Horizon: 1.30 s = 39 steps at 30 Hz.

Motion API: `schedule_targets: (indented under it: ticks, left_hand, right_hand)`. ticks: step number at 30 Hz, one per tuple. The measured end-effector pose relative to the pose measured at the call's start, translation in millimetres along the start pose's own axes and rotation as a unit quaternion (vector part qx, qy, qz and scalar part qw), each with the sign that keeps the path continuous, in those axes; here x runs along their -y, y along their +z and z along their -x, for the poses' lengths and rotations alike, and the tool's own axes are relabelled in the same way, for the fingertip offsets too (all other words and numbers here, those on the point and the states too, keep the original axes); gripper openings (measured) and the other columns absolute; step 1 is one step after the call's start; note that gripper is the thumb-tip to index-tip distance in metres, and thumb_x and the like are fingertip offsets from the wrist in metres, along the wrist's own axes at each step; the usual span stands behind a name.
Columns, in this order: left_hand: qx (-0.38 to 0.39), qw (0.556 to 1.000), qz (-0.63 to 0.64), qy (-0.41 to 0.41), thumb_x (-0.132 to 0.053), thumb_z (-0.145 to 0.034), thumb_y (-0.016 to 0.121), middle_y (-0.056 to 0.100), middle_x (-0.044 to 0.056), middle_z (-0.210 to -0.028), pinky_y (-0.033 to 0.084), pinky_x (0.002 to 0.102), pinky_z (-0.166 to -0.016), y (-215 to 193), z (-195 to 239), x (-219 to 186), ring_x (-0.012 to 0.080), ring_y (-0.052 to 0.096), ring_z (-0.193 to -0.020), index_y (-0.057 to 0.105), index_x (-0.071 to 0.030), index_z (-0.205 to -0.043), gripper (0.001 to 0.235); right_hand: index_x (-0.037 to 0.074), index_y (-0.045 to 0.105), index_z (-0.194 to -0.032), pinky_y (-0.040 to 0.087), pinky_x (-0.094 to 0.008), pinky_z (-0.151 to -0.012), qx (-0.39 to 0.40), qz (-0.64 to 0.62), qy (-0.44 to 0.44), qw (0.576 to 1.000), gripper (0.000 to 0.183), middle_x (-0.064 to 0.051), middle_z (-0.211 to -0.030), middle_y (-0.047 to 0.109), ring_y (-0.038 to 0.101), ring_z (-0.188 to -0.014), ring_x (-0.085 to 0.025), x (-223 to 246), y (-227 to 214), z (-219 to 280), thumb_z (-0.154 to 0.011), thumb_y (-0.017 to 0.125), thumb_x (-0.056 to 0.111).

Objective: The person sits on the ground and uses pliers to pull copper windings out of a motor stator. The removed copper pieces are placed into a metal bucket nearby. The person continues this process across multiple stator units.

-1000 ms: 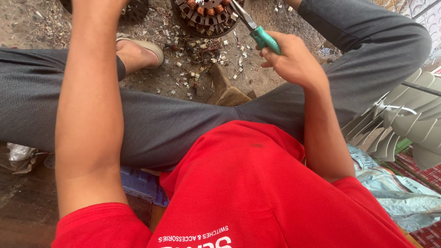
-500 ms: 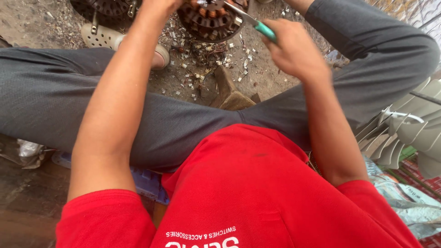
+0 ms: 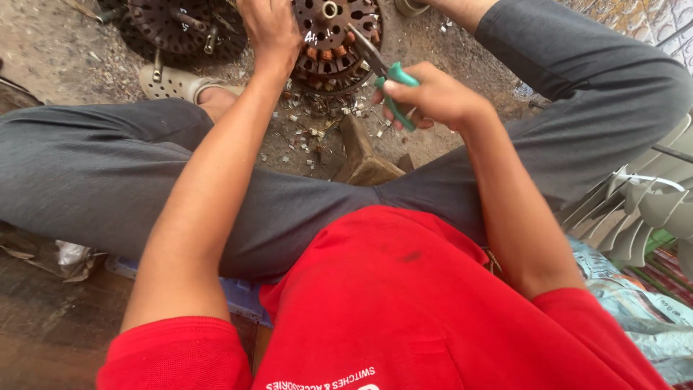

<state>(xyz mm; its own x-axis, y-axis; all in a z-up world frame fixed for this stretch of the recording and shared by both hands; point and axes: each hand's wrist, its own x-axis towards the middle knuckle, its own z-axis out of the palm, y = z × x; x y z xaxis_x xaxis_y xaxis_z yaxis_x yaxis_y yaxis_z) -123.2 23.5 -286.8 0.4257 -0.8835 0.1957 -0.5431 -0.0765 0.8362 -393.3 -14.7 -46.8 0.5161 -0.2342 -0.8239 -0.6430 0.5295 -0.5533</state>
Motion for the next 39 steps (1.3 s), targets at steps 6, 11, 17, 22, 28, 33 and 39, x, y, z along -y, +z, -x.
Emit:
schedule_targets:
  ticks: [6,11,17,22,28,33,39]
  left_hand:
    - [-0.016,0.994,0.048,-0.096,-0.039,-0.112,0.048,0.049,0.003,-0.065,0.032,0.044,-0.059,-16,-30,-58,0.0198,0.042,-0.059,0.053,-0.006,-0.076,0.049]
    - [0.016,0.987,0.086,-0.131,-0.047,-0.113,0.043,0.042,-0.008,-0.053,0.025,0.031,-0.044,-17,-26,-60,0.0082,0.033,-0.045,0.054,-0.013,-0.071,0.055]
    - [0.006,0.984,0.094,-0.15,-0.05,-0.111,0.043,0.039,-0.008,-0.052,0.023,0.029,-0.037,-7,-29,-52,0.0069,0.032,-0.041,0.059,-0.011,-0.078,0.055]
    - [0.022,0.987,0.105,-0.123,-0.052,-0.11,0.039,0.04,-0.012,-0.049,0.02,0.028,-0.034,-11,-27,-60,0.0043,0.031,-0.037,0.073,-0.012,-0.093,0.055]
    - [0.04,0.98,0.092,-0.174,-0.05,-0.112,0.041,0.038,-0.008,-0.051,0.022,0.031,-0.036,-11,-31,-61,0.0079,0.029,-0.039,0.062,-0.008,-0.078,0.058]
    - [0.029,0.987,0.08,-0.139,-0.052,-0.11,0.039,0.038,-0.009,-0.053,0.021,0.031,-0.04,-10,-31,-62,0.007,0.031,-0.043,0.064,-0.017,-0.08,0.052]
    - [0.046,0.978,0.088,-0.182,-0.051,-0.113,0.038,0.038,-0.007,-0.057,0.026,0.034,-0.045,-12,-37,-63,0.0114,0.032,-0.048,0.057,-0.011,-0.077,0.057]
  right_hand:
    - [0.005,0.062,-0.123,0.04,-0.025,-0.038,0.15,-0.357,-0.01,0.922,0.044,-0.011,-0.085,0.073,0.076,-0.068,-0.021,-32,12,-25,-0.098,0.056,0.041]
    - [0.001,0.063,-0.122,0.054,-0.028,-0.047,-0.1,-0.03,-0.104,0.989,0.052,-0.013,-0.088,0.076,0.077,-0.073,-0.024,-36,7,-16,-0.085,0.079,0.034]
    - [0.003,0.066,-0.117,0.049,-0.039,-0.069,-0.392,0.417,-0.192,0.797,0.049,-0.011,-0.102,0.07,0.069,-0.085,-0.025,-7,14,6,-0.081,0.082,0.031]
    - [0.005,0.065,-0.129,0.049,-0.04,-0.076,-0.455,0.583,-0.279,0.613,0.048,-0.01,-0.119,0.062,0.063,-0.098,-0.025,0,5,18,-0.09,0.076,0.031]
    - [0.009,0.068,-0.121,0.048,-0.039,-0.061,-0.264,0.21,-0.124,0.933,0.035,-0.011,-0.097,0.072,0.068,-0.077,-0.027,-12,11,7,-0.108,0.056,0.039]
    - [0.007,0.056,-0.12,0.042,-0.025,-0.037,-0.064,-0.579,-0.049,0.811,0.033,-0.012,-0.095,0.075,0.068,-0.067,-0.02,-20,37,7,-0.107,0.046,0.036]
    - [0.004,0.055,-0.128,0.051,-0.03,-0.045,0.039,-0.601,-0.14,0.786,0.044,-0.014,-0.086,0.067,0.069,-0.065,-0.021,-59,76,35,-0.106,0.051,0.042]
